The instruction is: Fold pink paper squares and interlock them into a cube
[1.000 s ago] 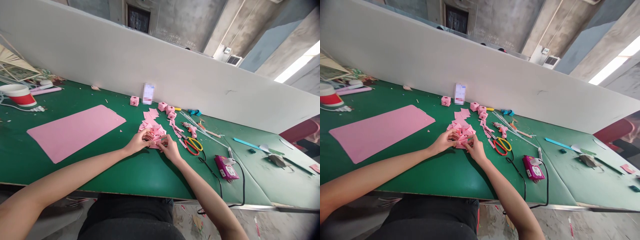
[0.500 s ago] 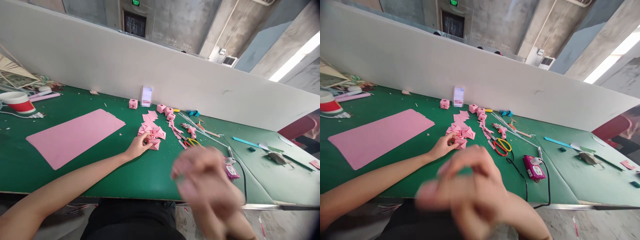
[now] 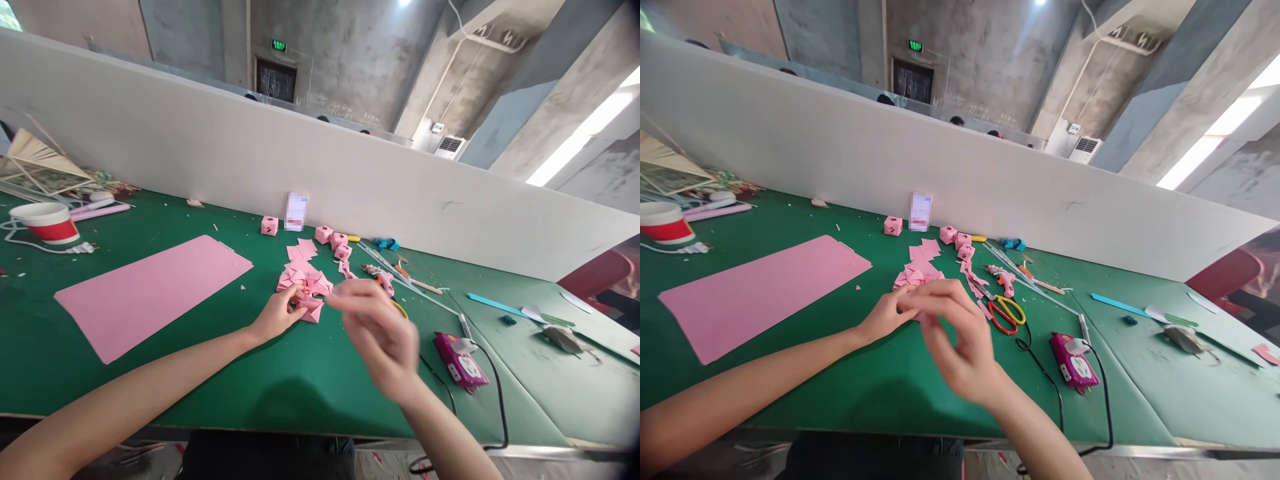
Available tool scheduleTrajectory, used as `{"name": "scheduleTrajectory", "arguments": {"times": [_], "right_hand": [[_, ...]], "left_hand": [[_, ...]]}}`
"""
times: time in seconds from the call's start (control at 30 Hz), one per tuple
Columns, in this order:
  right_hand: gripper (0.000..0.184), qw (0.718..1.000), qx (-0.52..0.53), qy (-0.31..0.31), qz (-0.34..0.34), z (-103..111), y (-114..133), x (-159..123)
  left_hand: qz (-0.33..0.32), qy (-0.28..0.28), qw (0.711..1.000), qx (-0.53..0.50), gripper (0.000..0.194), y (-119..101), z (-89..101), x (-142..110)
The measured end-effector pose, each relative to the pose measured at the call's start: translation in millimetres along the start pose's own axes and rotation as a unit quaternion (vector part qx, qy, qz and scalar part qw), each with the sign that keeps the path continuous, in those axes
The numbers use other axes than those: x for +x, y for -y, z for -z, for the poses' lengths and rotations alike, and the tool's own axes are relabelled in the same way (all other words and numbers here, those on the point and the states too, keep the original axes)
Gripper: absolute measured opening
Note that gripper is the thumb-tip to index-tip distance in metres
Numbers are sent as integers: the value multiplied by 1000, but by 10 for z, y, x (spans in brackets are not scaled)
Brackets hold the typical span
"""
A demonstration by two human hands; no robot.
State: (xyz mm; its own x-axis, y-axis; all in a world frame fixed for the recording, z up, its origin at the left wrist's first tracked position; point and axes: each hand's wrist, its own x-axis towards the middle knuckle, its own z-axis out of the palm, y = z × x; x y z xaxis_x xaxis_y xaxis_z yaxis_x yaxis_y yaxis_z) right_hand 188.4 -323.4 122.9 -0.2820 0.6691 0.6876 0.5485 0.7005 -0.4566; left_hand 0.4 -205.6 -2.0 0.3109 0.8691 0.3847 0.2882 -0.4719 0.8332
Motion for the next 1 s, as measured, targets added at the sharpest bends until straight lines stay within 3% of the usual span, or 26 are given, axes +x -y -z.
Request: {"name": "scheduleTrajectory", "arguments": {"times": [0.13, 0.2, 0.27, 0.47, 0.63, 0.77, 1.0], "right_hand": [[37, 992, -95, 67, 53, -632, -902, 41], [42, 982, -141, 107, 66, -792, -1216, -65], [47, 978, -157, 123, 65, -850, -1364, -168], [55, 969, -177, 149, 83, -833, -1302, -212], [56, 953, -237, 168, 84, -843, -1271, -156], [54, 970, -161, 173, 62, -858, -1276, -185], [39, 997, -1, 54, -61, -918, -1241, -230]], "left_hand": [[17, 14, 1000, 8, 35, 41, -8, 11], [17, 20, 1000, 1, 38, 72, -14, 13], [14, 17, 1000, -8, 37, 92, -20, 11], [19, 10, 999, -26, 45, 80, -19, 5], [38, 8, 999, -19, 39, 43, -4, 6], [34, 22, 999, -34, 36, 24, -3, 0], [16, 43, 999, -3, 40, 1, -1, -1]]}}
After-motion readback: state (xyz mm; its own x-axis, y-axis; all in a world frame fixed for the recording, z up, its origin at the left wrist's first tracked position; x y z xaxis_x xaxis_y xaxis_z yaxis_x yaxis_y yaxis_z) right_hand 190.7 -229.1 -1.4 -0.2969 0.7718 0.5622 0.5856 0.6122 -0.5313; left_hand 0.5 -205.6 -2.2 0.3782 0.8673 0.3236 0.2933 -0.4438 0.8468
